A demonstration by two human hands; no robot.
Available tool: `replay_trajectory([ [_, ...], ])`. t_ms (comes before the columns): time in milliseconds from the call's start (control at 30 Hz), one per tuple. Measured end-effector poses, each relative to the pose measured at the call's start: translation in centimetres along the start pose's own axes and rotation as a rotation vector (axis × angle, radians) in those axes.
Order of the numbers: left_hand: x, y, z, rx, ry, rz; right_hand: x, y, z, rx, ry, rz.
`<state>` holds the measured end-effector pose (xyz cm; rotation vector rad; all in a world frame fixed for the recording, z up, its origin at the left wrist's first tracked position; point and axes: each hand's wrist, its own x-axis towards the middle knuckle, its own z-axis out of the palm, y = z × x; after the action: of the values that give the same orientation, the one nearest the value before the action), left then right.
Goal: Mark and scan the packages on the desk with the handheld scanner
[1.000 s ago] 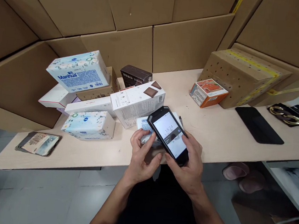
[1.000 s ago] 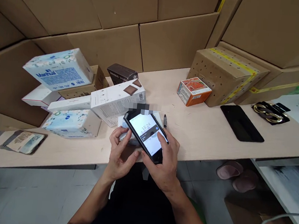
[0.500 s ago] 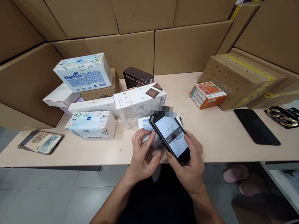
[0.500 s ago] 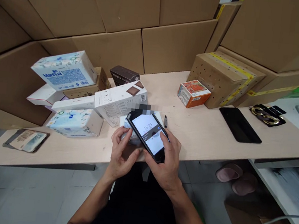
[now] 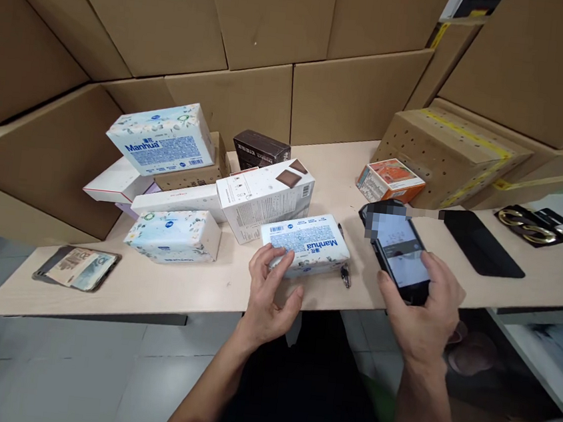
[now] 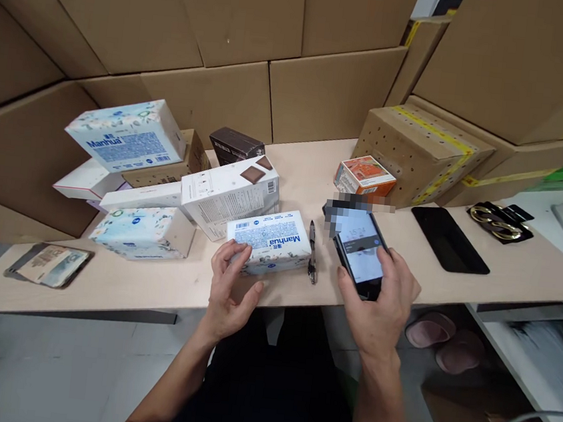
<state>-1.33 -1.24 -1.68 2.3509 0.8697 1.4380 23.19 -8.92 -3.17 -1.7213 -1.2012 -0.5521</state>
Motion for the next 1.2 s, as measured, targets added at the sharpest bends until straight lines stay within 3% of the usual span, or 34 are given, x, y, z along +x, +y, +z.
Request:
replay_trajectory([
  [200, 0.0, 0.0, -0.1, -0.007, 0.002, -0.005, -0.1, 3.2, 0.3, -0.200, -0.107, -0.102],
  [400, -0.3, -0.3, 0.0, -0.028, 0.051, -0.037, -0.6, 4.2, 1.0, -0.195, -0.203, -0.068],
  [533, -0.5, -0.5, 0.3, -0.016, 0.116, -0.100, 0.5, 2.8, 0.6, -0.178, -0.260, -0.080],
  [633, -0.7, -0.6, 0.5, -0.037, 0.133, -0.137, 2.1, 0.2, 0.6, -0.014, -0.351, -0.152],
  [833, -1.0, -0.6, 0.6, -0.093, 0.154, -0.180, 4.8, -4.4, 2.1, 0.260, -0.776, -0.256],
  [1067, -1.0, -0.6, 0.5, -0.114, 0.190, -0.196, 8.2, -4.3, 4.4, 0.316, -1.128, -0.234],
  [1200, -1.0, -0.7, 0.6, -0.125, 0.208, -0.195, 9.2, -4.0, 4.7, 0.408, -1.189, -0.245],
])
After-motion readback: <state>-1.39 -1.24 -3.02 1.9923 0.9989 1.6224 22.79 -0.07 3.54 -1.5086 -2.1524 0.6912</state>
